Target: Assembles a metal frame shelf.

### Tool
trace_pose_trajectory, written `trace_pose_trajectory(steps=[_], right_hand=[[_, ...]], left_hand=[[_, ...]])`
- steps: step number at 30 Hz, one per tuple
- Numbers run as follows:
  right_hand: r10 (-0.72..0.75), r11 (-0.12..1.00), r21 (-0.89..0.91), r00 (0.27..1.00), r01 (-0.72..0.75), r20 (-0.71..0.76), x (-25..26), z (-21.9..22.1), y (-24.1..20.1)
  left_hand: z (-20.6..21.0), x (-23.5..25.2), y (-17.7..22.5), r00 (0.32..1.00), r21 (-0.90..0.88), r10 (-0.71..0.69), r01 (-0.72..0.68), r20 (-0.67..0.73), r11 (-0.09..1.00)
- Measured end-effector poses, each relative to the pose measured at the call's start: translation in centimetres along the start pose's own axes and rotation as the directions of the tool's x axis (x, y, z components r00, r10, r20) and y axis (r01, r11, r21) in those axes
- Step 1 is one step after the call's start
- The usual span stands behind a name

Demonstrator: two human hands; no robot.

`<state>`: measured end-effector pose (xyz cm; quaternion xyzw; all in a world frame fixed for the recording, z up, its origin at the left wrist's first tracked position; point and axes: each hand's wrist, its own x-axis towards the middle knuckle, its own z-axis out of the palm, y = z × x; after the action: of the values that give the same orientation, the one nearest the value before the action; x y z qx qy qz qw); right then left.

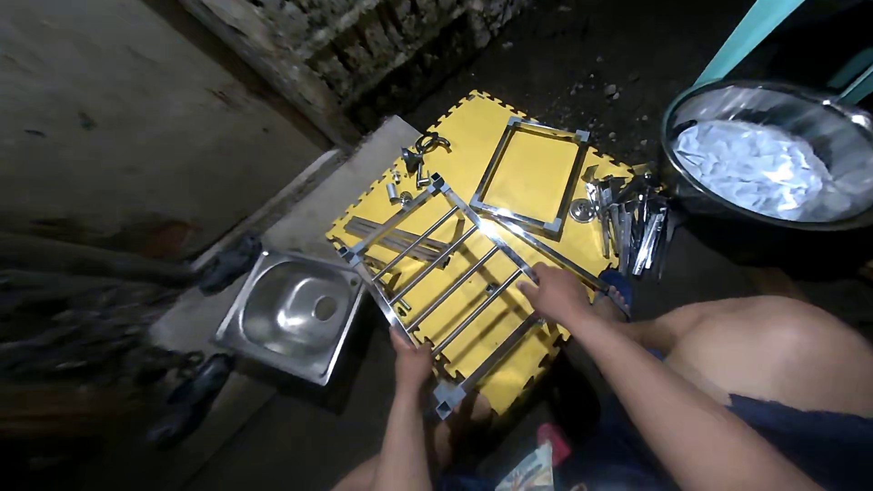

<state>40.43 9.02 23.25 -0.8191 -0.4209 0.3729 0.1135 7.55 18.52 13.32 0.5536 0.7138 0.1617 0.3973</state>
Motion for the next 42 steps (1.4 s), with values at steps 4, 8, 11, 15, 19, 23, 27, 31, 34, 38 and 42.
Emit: trace_pose_trajectory(steps=[4, 8, 11, 15, 19, 23, 27, 31, 34, 38, 42], right_hand=[[0.004, 0.999, 0.039, 0.999, -0.006, 0.038, 3.5, 2.6, 3.6], [0.036, 0.999, -0.004, 0.994, -0.036, 0.101, 4.9, 3.9, 4.4], [0.056, 0.998, -0.046, 0.993, -0.052, 0.099, 5.2, 3.8, 3.3], [0.060, 0.993, -0.101, 0.997, -0.056, 0.040, 5.9, 4.7, 3.5], [0.056, 0.994, -0.098, 0.997, -0.050, 0.052, 6.1, 4.7, 3.9], [0.052, 0.994, -0.101, 0.999, -0.051, 0.005, 4.5, 5.3, 4.6], [0.092, 0.991, -0.094, 0.995, -0.094, -0.027, 3.2, 5.6, 5.7], [0.103, 0.988, -0.112, 0.993, -0.110, -0.062, 3.4, 4.6, 5.8], [0.088, 0.990, -0.108, 0.994, -0.095, -0.068, 3.9, 4.9, 5.8], [0.108, 0.990, -0.082, 0.994, -0.110, -0.036, 4.2, 5.2, 5.3], [0.125, 0.990, -0.061, 0.991, -0.128, -0.039, 4.5, 5.1, 5.1]], left_hand=[[1.3, -1.0, 0.7, 0.997, 0.059, 0.004, 0.001, -0.082, 0.998], [1.0, -0.5, 0.6, 0.998, 0.116, -0.028, 0.034, -0.048, 0.993], [0.4, 0.2, 0.4, 0.999, 0.093, -0.036, 0.038, -0.022, 0.995], [0.7, 0.2, 0.7, 0.997, 0.111, -0.069, 0.071, -0.023, 0.991], [0.8, 0.1, 0.2, 0.998, 0.130, -0.053, 0.055, -0.021, 0.990], [0.9, -0.7, -0.9, 0.997, 0.037, 0.065, -0.063, -0.033, 0.997], [1.3, -0.5, -0.4, 0.996, 0.076, 0.093, -0.093, 0.010, 0.993], [1.4, 0.5, 0.7, 0.994, 0.057, 0.096, -0.099, 0.053, 0.993], [1.5, 1.2, 0.9, 0.996, 0.090, 0.091, -0.092, 0.021, 0.992], [1.5, 1.8, 0.7, 0.999, 0.120, 0.045, -0.046, 0.006, 0.992], [1.6, 1.8, 1.2, 1.000, 0.114, 0.021, -0.022, 0.017, 0.993]])
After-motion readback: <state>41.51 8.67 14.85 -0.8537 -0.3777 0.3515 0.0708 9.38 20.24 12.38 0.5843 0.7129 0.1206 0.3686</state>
